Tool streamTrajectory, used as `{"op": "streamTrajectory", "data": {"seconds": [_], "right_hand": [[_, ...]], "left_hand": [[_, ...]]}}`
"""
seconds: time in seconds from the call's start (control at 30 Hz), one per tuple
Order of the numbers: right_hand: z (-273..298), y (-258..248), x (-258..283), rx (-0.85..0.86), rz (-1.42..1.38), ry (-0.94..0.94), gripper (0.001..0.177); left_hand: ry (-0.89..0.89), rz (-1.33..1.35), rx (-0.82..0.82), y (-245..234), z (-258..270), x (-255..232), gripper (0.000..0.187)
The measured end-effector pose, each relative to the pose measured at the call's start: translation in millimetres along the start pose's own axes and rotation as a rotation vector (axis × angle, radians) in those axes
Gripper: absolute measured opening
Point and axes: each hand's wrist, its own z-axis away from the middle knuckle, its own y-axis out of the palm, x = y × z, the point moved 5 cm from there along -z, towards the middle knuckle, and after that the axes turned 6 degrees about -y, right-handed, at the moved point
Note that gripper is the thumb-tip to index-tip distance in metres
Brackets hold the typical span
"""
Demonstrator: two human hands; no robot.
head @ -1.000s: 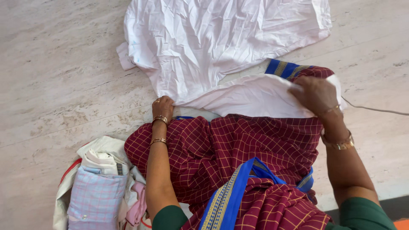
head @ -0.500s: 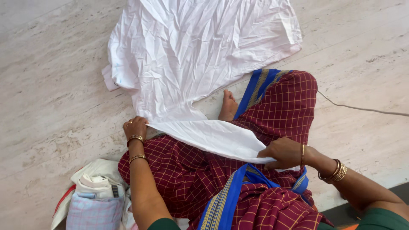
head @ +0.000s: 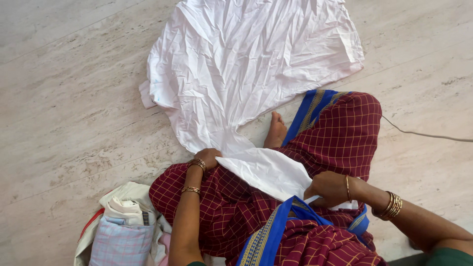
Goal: The person buttons a white shirt while sitting on the floor, then lays it out and smooths it by hand.
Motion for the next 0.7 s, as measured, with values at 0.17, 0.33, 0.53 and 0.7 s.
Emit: {"op": "streamTrajectory", "data": {"seconds": [0.17, 0.33, 0.53, 0.7], "right_hand": [[-26, -46, -19, -0.169, 0.11, 0.12, 0.038], [-139, -130, -73, -0.849, 0.079, 0.14, 0.046], [-301, -112, -119, -0.745, 0.29, 0.128, 0.065], [-261, -157, -251, -0.985, 0.203, 0.601, 0.07]], "left_hand": [[0.131, 0.322, -0.198, -18, -43, 3, 0.063], [0.146, 0.5, -0.722, -40, -110, -29, 0.059], [-0.288, 0.182, -0.881, -9, -128, -54, 0.071], [-0.368, 0.232, -0.794, -3, -117, -38, 0.074]]}}
